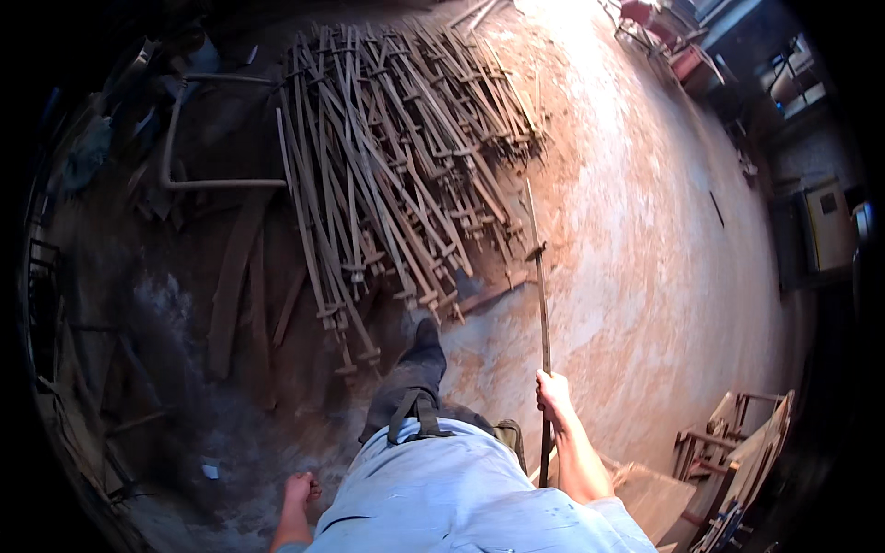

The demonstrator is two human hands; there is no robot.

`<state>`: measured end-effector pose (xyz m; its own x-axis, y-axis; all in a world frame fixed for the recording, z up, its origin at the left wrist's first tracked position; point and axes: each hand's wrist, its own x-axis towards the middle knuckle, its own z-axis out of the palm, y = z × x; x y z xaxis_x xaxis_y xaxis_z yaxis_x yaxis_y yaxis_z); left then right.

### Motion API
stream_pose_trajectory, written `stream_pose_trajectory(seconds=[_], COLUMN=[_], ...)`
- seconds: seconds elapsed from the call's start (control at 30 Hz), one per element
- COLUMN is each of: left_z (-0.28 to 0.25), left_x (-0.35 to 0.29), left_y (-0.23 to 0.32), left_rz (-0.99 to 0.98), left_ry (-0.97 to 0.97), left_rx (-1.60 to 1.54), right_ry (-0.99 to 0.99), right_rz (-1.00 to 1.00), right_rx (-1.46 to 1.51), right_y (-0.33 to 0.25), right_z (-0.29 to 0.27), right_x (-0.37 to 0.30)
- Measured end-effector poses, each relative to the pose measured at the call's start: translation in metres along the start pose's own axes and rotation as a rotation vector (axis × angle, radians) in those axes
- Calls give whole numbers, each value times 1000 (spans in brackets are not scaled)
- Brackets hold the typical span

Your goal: The person assembles a wooden frame by positioning a wooden board on a workbench and securing it with metal clamps. They retrieve a hammer from a cluttered table and use it to drive nails into the frame to fasten the pieces together. The person adjusts the clamps and hammers the nails multiple times to ensure the structure is held in place.

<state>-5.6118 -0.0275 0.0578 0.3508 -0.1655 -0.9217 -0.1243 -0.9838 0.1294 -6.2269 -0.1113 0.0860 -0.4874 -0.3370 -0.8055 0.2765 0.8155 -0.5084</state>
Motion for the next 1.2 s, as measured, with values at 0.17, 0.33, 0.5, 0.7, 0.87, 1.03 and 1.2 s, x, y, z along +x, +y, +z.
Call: stream_pose_trajectory(seconds=[0.17,0.33,0.5,0.7,0.87,1.03,1.2], left_z=[83,118,137,186,292,383,448], left_x=[23,-7,-54,-69,-101,-70,-27], left_y=[104,186,196,82,173,276,368], left_rz=[115,161,162,-107,-205,-142,-47], left_ry=[-58,-59,152,114,129,118,89], left_rx=[-131,-228,-346,-252,10,17,-4], right_ry=[34,45,3,104,116,108,261], right_rz=[7,-56,-109,-424,-613,-906,-1296], right_rx=[-124,-245,-323,-574,-666,-860,-702], right_y=[-77,-152,-213,-294,-432,-566,-665], right_z=[-23,-22,-5,28,89,148,202], right_x=[55,119,225,410,514,613,679])
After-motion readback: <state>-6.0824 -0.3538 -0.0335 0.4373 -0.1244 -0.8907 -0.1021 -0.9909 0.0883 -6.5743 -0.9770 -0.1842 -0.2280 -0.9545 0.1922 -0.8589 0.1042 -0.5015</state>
